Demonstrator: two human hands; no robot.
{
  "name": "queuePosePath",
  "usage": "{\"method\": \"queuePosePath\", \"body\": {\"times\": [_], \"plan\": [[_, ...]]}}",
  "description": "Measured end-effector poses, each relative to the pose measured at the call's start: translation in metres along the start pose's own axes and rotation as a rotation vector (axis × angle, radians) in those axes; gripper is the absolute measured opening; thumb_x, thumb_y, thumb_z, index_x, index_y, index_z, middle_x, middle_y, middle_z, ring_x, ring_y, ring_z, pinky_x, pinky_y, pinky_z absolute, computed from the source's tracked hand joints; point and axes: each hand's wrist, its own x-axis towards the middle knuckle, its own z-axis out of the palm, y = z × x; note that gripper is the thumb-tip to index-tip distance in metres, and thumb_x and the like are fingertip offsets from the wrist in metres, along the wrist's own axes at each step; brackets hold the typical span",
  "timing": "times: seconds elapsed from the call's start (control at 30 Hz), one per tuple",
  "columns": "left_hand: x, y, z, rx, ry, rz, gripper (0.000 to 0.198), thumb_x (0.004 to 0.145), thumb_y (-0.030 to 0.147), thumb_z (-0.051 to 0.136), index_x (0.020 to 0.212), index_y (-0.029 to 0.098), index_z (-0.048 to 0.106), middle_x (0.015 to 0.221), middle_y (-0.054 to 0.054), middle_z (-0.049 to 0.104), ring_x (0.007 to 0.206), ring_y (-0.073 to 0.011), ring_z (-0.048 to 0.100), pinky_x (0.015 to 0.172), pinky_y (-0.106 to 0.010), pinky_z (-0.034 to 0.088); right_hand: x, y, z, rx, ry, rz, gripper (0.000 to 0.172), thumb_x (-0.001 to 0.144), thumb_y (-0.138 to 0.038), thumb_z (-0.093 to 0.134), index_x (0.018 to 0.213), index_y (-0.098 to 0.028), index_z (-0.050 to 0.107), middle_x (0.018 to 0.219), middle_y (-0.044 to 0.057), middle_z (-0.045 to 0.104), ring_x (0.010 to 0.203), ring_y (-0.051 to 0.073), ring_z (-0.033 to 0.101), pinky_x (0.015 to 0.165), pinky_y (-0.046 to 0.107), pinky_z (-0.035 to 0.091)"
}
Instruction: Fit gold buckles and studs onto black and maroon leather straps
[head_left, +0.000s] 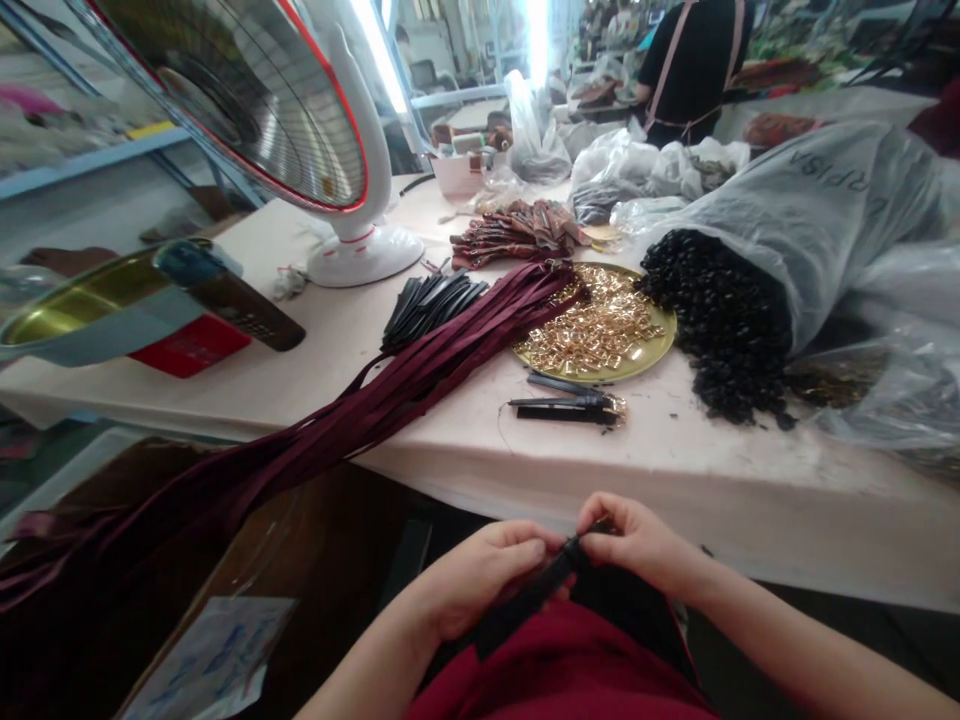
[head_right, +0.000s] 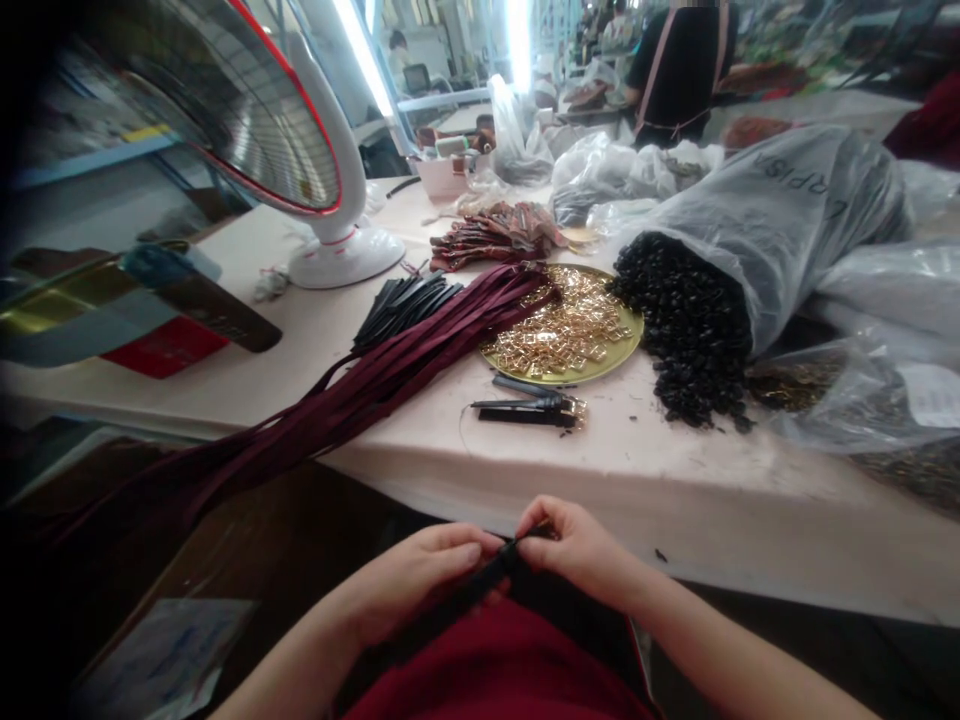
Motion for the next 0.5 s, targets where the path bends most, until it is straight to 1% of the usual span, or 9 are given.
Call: {"method": "queuePosePath", "body": {"times": [0.07, 0.13, 0.2, 0.27, 0.4, 0.47, 0.5], "plan": [[-0.002, 0.005, -0.008, -0.042, -0.031, 0.002, 0.027, 0.071, 0.028, 0.064, 0.093, 0.014, 0.061, 0.083, -0.008, 0.069, 0.070, -0.0127, 0.063, 0.067, -0.023, 0.045, 0.002, -0.005, 0.005, 0.147, -0.019, 0.035, 0.017, 0.069, -0.025, 0.064, 0.080, -0.017, 0.053, 0.064, -0.004, 0.057, 0.058, 0.009, 0.052, 0.055, 0.020, 0.038], [0.005, 0.003, -0.014, -0.032, 0.019, 0.055, 0.025, 0.067, 0.030, 0.069, 0.083, 0.014, 0.058, 0.073, -0.005, 0.068, 0.060, -0.0115, 0.061, 0.060, -0.022, 0.044, 0.005, -0.010, 0.010, 0.216, 0.000, 0.041, 0.019, 0.069, -0.026, 0.065, 0.080, -0.017, 0.052, 0.063, -0.005, 0.056, 0.057, 0.009, 0.051, 0.055, 0.020, 0.038], [0.015, -0.003, -0.020, 0.005, 0.088, 0.101, 0.027, 0.066, 0.036, 0.068, 0.073, 0.016, 0.052, 0.061, -0.002, 0.064, 0.050, -0.0108, 0.057, 0.052, -0.021, 0.041, 0.008, -0.015, 0.016, 0.224, 0.026, 0.060, 0.020, 0.068, -0.027, 0.066, 0.079, -0.018, 0.052, 0.063, -0.005, 0.055, 0.056, 0.008, 0.051, 0.055, 0.020, 0.037], [0.023, -0.010, -0.026, 0.086, 0.145, 0.152, 0.026, 0.068, 0.038, 0.064, 0.067, 0.017, 0.049, 0.055, 0.001, 0.060, 0.046, -0.0101, 0.052, 0.048, -0.021, 0.038, 0.013, -0.019, 0.021, 0.173, 0.048, 0.090, 0.018, 0.067, -0.026, 0.065, 0.078, -0.018, 0.053, 0.062, -0.005, 0.055, 0.056, 0.009, 0.050, 0.054, 0.020, 0.037], [0.028, -0.015, -0.039, 0.292, 0.211, 0.300, 0.017, 0.073, 0.031, 0.058, 0.066, 0.016, 0.052, 0.058, 0.003, 0.054, 0.052, -0.0093, 0.047, 0.049, -0.020, 0.034, 0.022, -0.023, 0.026, -0.017, 0.048, 0.088, 0.013, 0.068, -0.022, 0.064, 0.077, -0.017, 0.056, 0.064, -0.004, 0.054, 0.057, 0.009, 0.048, 0.054, 0.020, 0.035], [0.030, -0.014, -0.042, 0.296, 0.211, 0.327, 0.015, 0.074, 0.029, 0.057, 0.067, 0.016, 0.052, 0.059, 0.003, 0.052, 0.054, -0.0089, 0.045, 0.050, -0.019, 0.033, 0.027, -0.023, 0.029, -0.084, 0.058, 0.069, 0.012, 0.069, -0.022, 0.064, 0.077, -0.017, 0.056, 0.067, -0.003, 0.055, 0.059, 0.009, 0.047, 0.054, 0.020, 0.035], [0.031, -0.012, -0.043, 0.263, 0.206, 0.315, 0.015, 0.075, 0.029, 0.056, 0.068, 0.016, 0.051, 0.058, 0.004, 0.051, 0.053, -0.0088, 0.045, 0.049, -0.019, 0.033, 0.030, -0.023, 0.031, -0.089, 0.079, 0.069, 0.012, 0.069, -0.023, 0.064, 0.076, -0.017, 0.055, 0.067, -0.003, 0.055, 0.059, 0.009, 0.047, 0.054, 0.020, 0.035]]}}
